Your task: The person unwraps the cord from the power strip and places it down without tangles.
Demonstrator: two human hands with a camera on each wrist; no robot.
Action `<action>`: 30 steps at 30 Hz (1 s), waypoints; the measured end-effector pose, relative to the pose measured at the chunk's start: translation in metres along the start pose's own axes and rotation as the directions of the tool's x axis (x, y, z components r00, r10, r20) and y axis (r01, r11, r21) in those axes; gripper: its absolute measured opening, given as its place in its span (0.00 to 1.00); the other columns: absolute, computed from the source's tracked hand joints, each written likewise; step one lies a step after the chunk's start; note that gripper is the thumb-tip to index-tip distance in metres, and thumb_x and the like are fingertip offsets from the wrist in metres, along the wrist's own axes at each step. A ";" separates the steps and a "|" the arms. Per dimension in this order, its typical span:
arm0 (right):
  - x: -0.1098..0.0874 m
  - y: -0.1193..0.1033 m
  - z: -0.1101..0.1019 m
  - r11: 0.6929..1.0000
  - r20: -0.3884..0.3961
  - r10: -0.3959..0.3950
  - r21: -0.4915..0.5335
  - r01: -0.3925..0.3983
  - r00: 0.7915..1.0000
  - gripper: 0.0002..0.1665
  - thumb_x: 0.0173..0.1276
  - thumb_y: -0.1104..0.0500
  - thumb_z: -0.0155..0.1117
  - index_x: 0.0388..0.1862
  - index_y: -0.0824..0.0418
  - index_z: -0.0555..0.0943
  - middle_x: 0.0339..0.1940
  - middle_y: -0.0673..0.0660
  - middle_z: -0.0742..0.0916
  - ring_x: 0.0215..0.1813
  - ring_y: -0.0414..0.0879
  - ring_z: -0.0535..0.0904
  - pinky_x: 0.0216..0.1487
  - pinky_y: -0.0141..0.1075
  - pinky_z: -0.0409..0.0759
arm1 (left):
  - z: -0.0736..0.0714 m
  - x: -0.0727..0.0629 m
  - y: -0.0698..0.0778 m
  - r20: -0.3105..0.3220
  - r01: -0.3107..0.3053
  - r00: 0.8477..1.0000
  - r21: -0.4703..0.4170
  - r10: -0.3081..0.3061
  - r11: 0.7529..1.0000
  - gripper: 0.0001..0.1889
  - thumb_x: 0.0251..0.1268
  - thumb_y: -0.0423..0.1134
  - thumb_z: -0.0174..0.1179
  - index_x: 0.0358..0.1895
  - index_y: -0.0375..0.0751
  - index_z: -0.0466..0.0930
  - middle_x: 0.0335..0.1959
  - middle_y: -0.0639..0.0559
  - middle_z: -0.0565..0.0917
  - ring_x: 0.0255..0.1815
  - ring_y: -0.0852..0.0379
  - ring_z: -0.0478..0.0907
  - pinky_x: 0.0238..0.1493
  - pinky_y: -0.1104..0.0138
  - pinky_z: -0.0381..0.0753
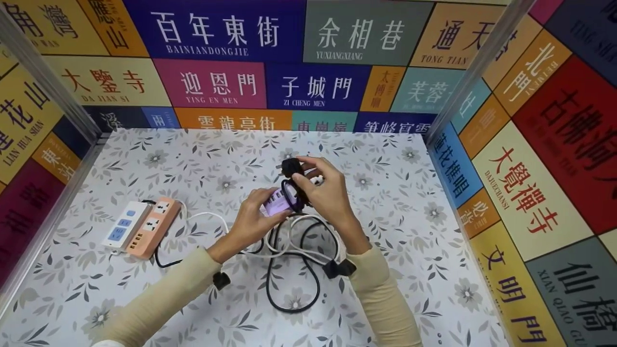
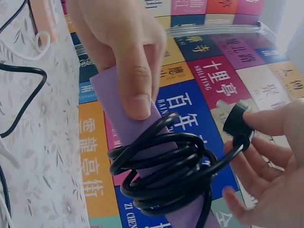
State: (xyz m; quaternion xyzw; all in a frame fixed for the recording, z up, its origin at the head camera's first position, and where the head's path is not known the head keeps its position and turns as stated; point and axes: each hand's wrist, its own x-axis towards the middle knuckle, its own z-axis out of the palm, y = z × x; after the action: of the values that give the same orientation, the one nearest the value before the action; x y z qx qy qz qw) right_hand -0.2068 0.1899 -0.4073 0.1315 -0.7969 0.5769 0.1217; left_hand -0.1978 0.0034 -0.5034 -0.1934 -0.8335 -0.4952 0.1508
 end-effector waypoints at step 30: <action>-0.081 0.083 0.002 0.966 -0.172 0.123 0.246 -0.079 0.977 0.28 0.60 0.80 0.63 0.60 0.75 0.74 0.52 0.55 0.84 0.49 0.38 0.86 0.44 0.27 0.86 | -0.033 -0.007 0.010 -0.142 0.191 0.959 -0.312 -0.244 0.931 0.31 0.51 0.43 0.77 0.61 0.39 0.81 0.48 0.44 0.84 0.43 0.54 0.79 0.46 0.66 0.83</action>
State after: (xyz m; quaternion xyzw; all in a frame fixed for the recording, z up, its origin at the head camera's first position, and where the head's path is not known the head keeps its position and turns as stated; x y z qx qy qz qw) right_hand -0.1599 0.2186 -0.5092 0.0500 -0.7131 0.6832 0.1492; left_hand -0.1853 -0.0224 -0.4834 -0.0750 -0.7496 -0.6429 0.1383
